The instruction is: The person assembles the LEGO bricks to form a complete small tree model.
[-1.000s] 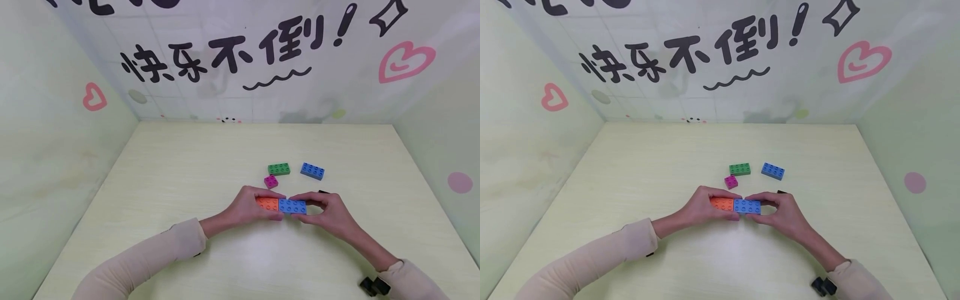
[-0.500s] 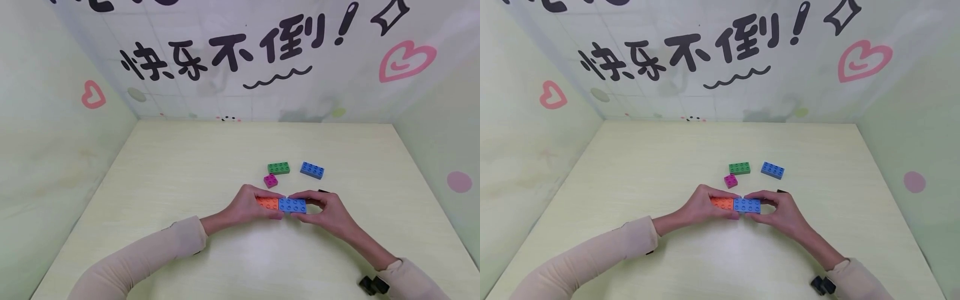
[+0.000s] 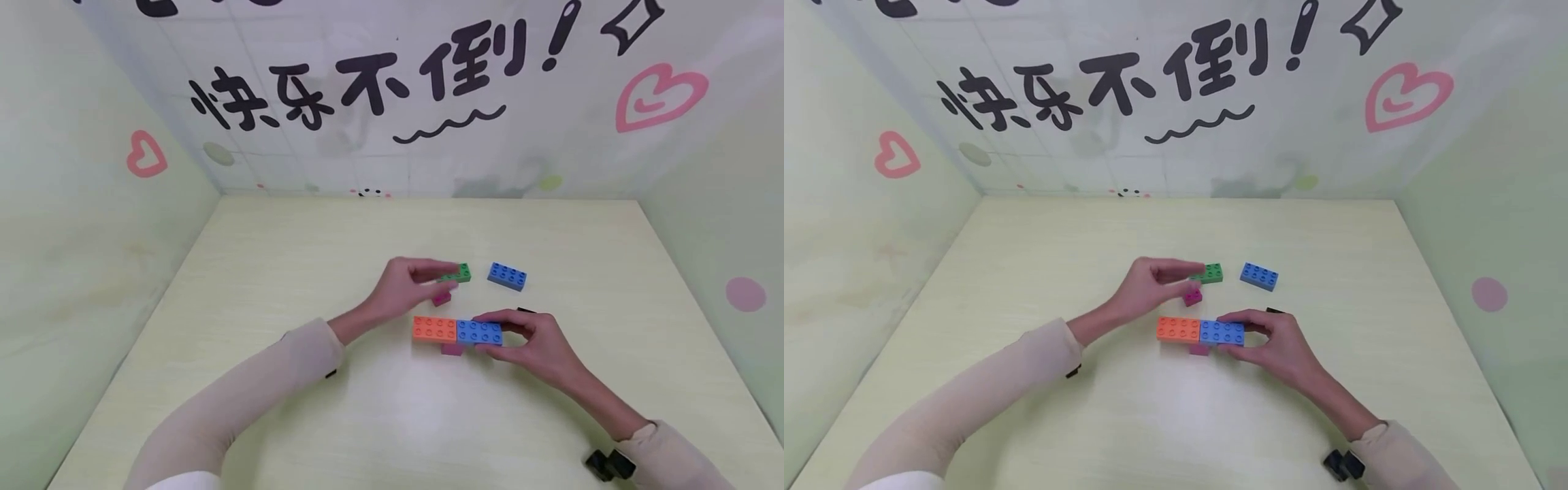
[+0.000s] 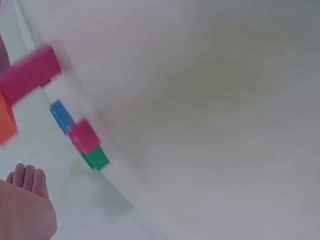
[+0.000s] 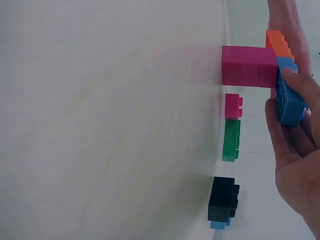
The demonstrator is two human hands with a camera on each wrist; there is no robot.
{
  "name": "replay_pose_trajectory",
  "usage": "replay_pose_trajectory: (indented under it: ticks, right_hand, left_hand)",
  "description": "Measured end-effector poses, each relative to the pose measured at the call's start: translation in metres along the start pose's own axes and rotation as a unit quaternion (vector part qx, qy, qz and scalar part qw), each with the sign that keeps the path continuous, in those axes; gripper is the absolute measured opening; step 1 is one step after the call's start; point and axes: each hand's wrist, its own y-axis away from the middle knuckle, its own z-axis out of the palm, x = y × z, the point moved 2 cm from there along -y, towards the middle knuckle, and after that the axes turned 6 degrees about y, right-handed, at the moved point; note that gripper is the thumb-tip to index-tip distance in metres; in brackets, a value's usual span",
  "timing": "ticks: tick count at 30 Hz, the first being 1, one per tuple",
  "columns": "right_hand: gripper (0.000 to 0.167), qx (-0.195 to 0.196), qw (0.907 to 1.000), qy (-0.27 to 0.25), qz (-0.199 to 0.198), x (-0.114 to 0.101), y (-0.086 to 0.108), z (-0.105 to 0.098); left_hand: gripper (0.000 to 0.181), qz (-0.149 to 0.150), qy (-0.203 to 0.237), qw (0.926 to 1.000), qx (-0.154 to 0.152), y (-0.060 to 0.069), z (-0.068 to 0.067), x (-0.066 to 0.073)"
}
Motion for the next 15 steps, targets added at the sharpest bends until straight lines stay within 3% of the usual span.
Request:
replay_pose_trajectory:
  ticks: [3,7,11,15]
  right_hand:
    - [0.038,-0.001,1.0000,-0.003,0.004,0.000,-0.001,0.000]
    - [0.038,-0.002,0.9999,-0.001,0.011,-0.001,-0.001,0.000]
    - [0.037,-0.001,0.9999,0.004,0.011,-0.001,-0.001,0.000]
    - [0.036,0.001,0.9999,0.003,0.011,-0.003,0.000,-0.002]
  left_hand:
    - [0.037,0.024,-0.035,0.9990,0.013,-0.023,-0.010,-0.001]
    - [0.039,0.014,-0.111,0.9935,0.020,-0.044,-0.016,-0.010]
    - [0.041,-0.018,-0.192,0.9811,0.010,-0.057,-0.016,-0.022]
    - [0.042,-0.032,-0.252,0.9670,-0.012,-0.065,-0.011,-0.029]
